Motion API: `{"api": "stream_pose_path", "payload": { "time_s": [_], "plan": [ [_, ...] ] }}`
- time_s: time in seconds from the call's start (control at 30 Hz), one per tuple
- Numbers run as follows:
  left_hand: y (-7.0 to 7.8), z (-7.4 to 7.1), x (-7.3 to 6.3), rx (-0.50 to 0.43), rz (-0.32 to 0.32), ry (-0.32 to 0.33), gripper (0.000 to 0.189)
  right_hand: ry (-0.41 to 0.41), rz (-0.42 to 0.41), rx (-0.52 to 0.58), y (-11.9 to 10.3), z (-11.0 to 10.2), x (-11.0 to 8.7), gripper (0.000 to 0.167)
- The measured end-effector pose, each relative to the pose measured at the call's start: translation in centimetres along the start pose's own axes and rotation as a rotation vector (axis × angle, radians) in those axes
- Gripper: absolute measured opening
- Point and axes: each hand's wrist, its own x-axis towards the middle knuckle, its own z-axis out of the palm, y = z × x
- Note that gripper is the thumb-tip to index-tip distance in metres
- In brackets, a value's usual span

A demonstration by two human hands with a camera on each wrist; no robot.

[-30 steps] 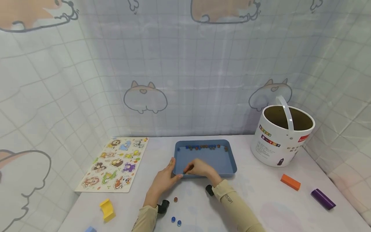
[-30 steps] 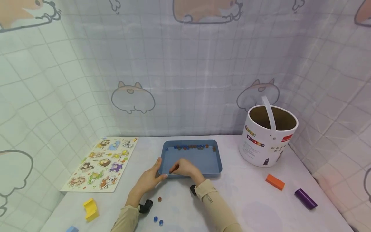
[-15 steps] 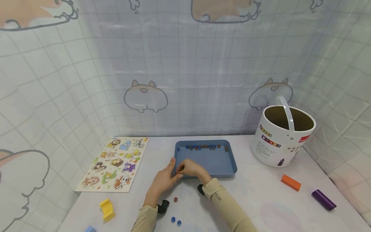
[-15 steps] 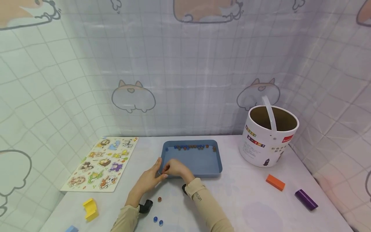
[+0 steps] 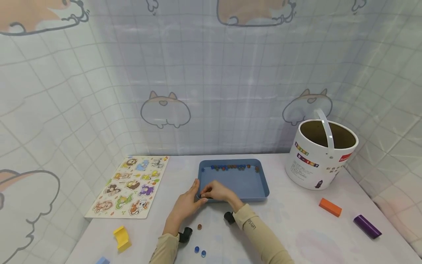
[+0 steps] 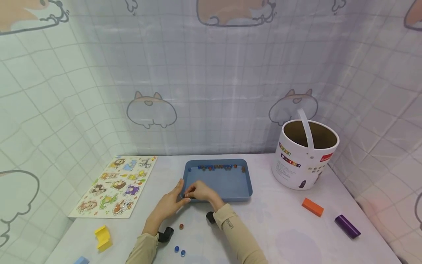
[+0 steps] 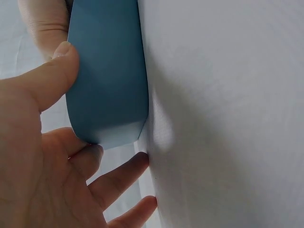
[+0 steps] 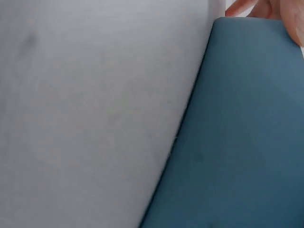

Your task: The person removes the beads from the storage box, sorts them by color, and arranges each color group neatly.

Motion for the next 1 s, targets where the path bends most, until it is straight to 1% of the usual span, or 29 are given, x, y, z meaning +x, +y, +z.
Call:
{"api": "stream_pose_path", "payload": {
  "time_s": [0.13,0.3,0.47,0.63,0.77,1.0],
  "plan": [
    [0.1,0.0,0.0,-0.009,0.003,-0.002,0.085,0.002,-0.008,-0.034,0.2,0.1,0.2,0.017],
    [0.2,0.1,0.2,-0.010,-0.006,-0.008,0.085,0.042,-0.002,0.028,0.2,-0.3,-0.4,0.020],
    [0.3,0.2,0.3,-0.008,-0.020,-0.013,0.085,0.109,-0.018,0.086,0.1,-1.4,-1.9,0.026],
    [0.3,0.0,0.3,-0.008,-0.035,-0.002,0.084,0.136,-0.031,0.151,-0.1,-2.0,-4.0,0.028],
    [0.2,0.0,0.2,-0.004,-0.030,0.002,0.085,0.143,-0.045,0.174,-0.2,-1.6,-5.5,0.025],
    [0.2,0.0,0.1,-0.004,-0.033,0.002,0.086,0.127,-0.116,0.239,-0.3,0.1,-7.4,0.024]
  ]
}}
